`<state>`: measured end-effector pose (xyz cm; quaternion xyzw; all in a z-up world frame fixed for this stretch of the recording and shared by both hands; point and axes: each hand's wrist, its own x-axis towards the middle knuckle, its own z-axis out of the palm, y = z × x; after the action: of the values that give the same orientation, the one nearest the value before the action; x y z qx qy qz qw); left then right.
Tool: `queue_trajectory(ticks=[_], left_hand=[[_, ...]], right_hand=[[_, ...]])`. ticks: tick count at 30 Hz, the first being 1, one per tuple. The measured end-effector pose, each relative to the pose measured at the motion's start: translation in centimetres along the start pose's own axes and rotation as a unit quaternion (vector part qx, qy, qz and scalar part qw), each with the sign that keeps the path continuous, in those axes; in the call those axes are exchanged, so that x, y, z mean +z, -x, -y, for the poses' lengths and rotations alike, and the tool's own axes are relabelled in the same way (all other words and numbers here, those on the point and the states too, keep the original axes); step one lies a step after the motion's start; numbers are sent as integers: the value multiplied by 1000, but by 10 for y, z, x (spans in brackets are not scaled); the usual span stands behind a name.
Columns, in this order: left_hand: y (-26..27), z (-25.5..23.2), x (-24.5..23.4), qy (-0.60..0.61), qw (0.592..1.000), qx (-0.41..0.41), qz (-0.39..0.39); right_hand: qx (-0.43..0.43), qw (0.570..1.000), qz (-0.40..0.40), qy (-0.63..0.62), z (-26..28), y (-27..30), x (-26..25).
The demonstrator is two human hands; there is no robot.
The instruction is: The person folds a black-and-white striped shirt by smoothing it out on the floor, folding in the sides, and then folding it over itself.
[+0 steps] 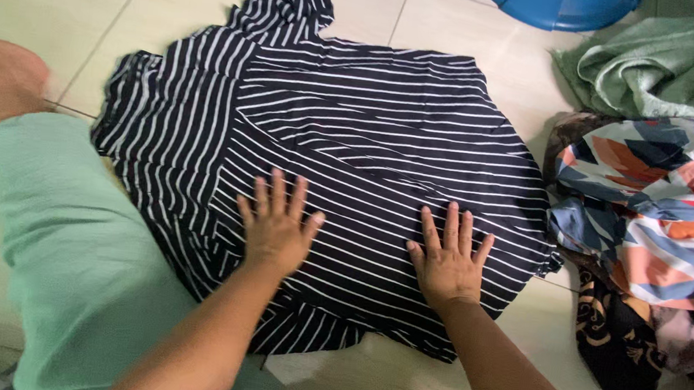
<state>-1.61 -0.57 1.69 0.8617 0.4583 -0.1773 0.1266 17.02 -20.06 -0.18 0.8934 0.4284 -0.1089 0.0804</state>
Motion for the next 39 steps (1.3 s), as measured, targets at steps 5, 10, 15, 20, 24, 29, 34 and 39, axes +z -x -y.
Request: queue_trajectory(ticks=[5,10,15,20,24,29,34,39], left_hand=[[28,-13,18,2,995,95,26],[33,-1,12,-1,995,98,34],[40,25,9,31,997,70,15],[41,68,-3,50,999,-12,1],[30,96,-12,62,996,-58,-2],[7,98,-14,68,998,-1,18],[2,111,-21,120,992,-36,15],[10,148,-26,199,965,-151,79]], right_hand=[[-17,998,56,19,30,17,-16],[-55,992,113,-3,47,35,-38],[-68,987,142,10,49,40,-48],[-94,987,133,14,59,49,-52],[-100,985,138,-8,78,51,-68],[-102,983,144,-45,117,34,-88],[-138,980,127,-70,155,17,-98],[-116,972,206,-22,187,23,-92]])
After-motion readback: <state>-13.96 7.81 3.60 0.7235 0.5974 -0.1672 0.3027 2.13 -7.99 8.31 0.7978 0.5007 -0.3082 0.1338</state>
